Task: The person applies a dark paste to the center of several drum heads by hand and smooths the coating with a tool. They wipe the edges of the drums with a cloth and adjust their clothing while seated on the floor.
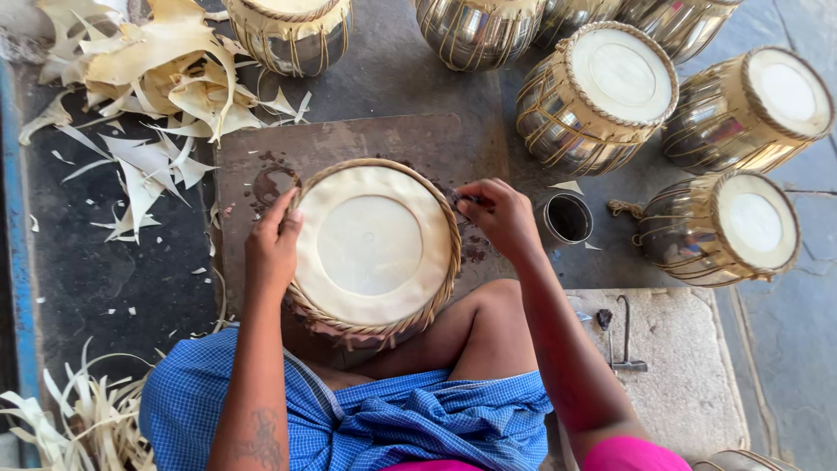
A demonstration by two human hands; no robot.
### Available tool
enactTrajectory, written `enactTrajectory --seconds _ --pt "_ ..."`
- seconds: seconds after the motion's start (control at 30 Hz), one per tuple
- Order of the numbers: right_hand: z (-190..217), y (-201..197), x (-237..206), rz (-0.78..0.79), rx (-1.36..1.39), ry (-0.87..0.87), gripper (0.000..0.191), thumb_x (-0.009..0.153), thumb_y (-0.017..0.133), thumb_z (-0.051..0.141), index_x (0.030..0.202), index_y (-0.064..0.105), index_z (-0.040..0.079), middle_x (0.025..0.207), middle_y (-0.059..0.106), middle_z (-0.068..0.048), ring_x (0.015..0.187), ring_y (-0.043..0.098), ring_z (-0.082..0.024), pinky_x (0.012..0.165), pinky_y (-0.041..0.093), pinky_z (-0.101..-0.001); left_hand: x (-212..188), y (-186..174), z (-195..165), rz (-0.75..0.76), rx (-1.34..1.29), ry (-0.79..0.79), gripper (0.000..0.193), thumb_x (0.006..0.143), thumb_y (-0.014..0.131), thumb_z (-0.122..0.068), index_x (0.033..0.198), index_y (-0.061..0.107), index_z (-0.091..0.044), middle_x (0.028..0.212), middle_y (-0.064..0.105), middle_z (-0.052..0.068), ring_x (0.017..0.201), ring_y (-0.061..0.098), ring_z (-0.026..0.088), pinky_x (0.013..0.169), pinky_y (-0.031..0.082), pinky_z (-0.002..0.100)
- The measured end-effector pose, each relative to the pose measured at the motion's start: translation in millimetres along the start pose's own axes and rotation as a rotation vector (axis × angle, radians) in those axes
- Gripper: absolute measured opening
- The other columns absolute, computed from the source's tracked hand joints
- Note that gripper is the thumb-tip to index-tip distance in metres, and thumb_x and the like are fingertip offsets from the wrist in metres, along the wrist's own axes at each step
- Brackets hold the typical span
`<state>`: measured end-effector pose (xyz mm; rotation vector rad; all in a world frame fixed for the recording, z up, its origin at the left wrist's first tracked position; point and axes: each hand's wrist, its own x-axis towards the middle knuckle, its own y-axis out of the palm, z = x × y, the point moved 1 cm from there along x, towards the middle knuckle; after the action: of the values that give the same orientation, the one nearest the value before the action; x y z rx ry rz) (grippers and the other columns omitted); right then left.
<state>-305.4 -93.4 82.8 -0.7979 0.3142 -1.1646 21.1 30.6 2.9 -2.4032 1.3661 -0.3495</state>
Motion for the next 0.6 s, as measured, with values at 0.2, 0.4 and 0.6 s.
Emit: enactTrajectory --seconds 0.2,0.4,0.6 --pt "6 21 3 -0.038 0.008 -0.014 0.021 0.088 0.079 0.014 0.109 0.078 0.011 0.099 0.071 -0.009 0.087 0.072 -0.021 0.078 0.058 -0.0331 -21 16 6 -0.241 0.042 0.018 0.037 0.105 0.06 -0.021 0.14 0.063 -0.009 0.128 0.071 0.019 0.114 0.068 0.033 0.097 0.052 0.041" --pt "-25 8 -61 0.017 0.032 -0.024 0.026 0.079 0.077 0.005 0.105 0.079 0.01 0.095 0.073 -0.008 0.087 0.072 -0.02 0.076 0.058 -0.0331 -24 17 4 -0.247 -0.061 0.056 0.038 0.106 0.057 -0.018 0.142 0.061 -0.004 0.138 0.067 0.018 0.126 0.064 0.032 0.101 0.05 0.041" --pt "-139 -53 -51 -0.141 0.307 0.374 0.036 0.092 0.059 -0.004 0.122 0.07 0.011 0.099 0.071 -0.006 0.085 0.075 -0.017 0.071 0.06 -0.0299 -30 12 -7 -0.207 -0.027 -0.083 0.039 0.106 0.056 -0.023 0.141 0.061 -0.008 0.135 0.067 0.016 0.121 0.066 0.03 0.099 0.051 0.039"
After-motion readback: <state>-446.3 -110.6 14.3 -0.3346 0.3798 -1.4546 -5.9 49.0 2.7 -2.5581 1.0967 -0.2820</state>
